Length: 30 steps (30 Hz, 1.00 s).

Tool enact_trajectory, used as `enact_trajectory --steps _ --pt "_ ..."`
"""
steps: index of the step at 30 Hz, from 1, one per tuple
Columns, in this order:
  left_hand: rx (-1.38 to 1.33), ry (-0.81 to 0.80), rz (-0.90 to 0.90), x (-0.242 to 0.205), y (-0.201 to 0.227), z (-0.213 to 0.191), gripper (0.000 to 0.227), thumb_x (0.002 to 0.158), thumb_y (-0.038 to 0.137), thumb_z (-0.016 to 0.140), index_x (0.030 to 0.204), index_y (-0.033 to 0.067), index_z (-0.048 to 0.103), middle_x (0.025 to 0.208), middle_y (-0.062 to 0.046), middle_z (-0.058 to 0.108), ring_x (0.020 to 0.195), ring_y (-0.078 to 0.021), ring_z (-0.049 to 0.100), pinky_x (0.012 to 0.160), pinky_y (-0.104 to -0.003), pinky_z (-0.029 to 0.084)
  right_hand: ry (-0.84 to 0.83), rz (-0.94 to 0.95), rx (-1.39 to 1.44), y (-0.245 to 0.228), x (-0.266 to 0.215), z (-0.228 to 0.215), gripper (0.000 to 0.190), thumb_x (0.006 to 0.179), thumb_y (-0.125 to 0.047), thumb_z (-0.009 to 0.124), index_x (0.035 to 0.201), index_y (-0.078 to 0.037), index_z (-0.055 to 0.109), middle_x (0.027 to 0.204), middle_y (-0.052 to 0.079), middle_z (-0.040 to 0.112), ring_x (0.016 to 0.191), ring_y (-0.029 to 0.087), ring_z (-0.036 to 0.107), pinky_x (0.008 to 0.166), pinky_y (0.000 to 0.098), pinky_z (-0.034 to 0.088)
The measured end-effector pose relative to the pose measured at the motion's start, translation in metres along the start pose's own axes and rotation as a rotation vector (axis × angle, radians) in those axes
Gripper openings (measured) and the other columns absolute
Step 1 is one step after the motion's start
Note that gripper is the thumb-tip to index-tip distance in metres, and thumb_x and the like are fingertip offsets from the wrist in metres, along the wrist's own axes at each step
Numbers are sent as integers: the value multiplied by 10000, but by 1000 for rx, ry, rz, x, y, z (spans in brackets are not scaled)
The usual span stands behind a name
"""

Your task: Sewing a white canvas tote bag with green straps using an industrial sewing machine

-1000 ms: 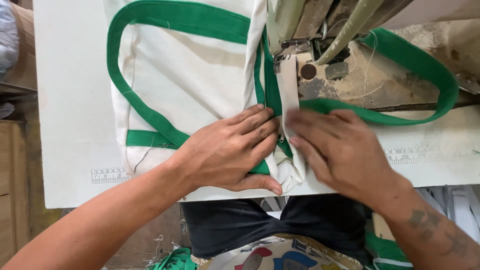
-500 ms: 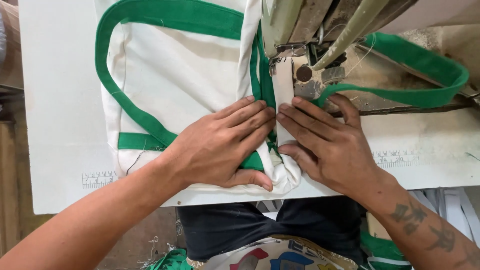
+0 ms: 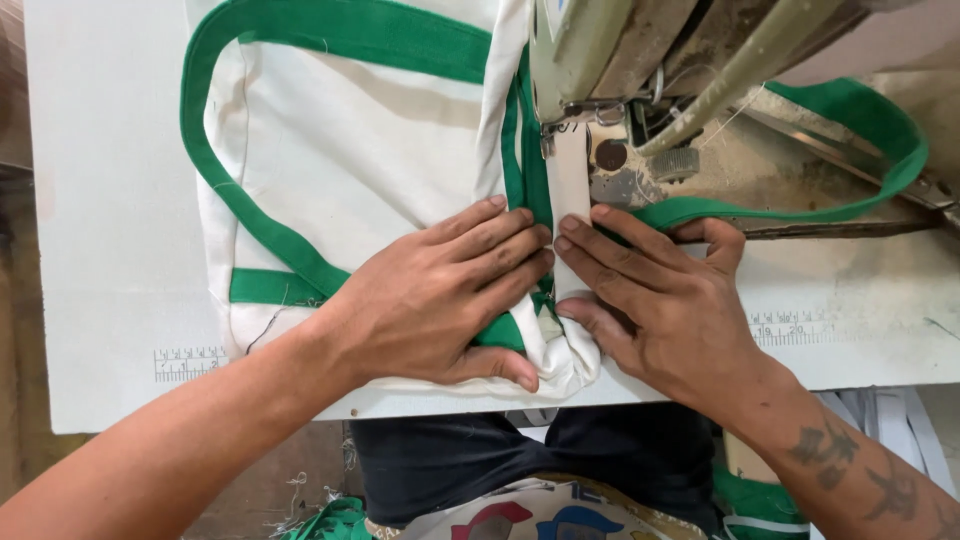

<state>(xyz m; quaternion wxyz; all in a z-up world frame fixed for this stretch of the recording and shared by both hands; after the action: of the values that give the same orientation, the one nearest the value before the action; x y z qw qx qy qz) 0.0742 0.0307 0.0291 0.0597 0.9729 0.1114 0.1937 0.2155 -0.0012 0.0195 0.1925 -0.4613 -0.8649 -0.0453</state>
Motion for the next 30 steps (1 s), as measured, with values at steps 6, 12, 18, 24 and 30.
enact_trajectory --steps 6,12,18,24,30 --pt "17 -71 -18 1 -20 8 985 1042 807 339 1447 -27 672 1488 -268 685 1444 -415 610 1305 -547 364 3 -13 -54 10 11 3 448 1094 -467 755 1465 -215 774 1554 -49 708 1452 203 632 1112 491 239" --pt "6 -44 2 6 -40 5 931 1061 778 399 1409 -34 692 1461 -282 693 1418 -440 619 1295 -556 374 -70 67 -69 31 19 16 505 1078 -544 733 1533 -325 728 1615 -128 638 1485 213 607 1160 538 180" --pt "26 -11 25 13 -56 2 893 1076 759 426 1385 -35 693 1426 -255 703 1390 -427 628 1273 -549 404 -165 156 -91 51 26 35 532 1111 -549 612 1611 -371 642 1707 -165 504 1340 11 640 1115 681 187" --pt "8 -25 25 15 -68 3 857 1048 787 459 1433 43 640 1444 -264 676 1404 -438 622 1276 -564 406 -352 286 -69 70 28 60 561 1080 -588 537 1636 -530 492 1744 -254 373 1426 -13 556 924 877 251" --pt "11 -37 10 16 -74 4 863 1053 781 470 1493 54 619 1500 -267 658 1440 -437 599 1275 -553 409 -330 423 113 77 24 65 544 1039 -546 646 1576 -530 558 1699 -257 450 1403 103 616 1044 935 111"
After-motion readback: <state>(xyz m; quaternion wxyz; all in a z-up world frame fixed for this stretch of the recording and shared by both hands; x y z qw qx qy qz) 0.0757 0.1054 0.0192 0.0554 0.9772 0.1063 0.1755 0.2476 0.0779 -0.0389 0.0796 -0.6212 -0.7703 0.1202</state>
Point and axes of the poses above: each hand's wrist, its own x-axis towards the middle knuckle, its own z-axis out of the palm, y = z × x, the point moved 9 cm from there along x, towards the middle knuckle
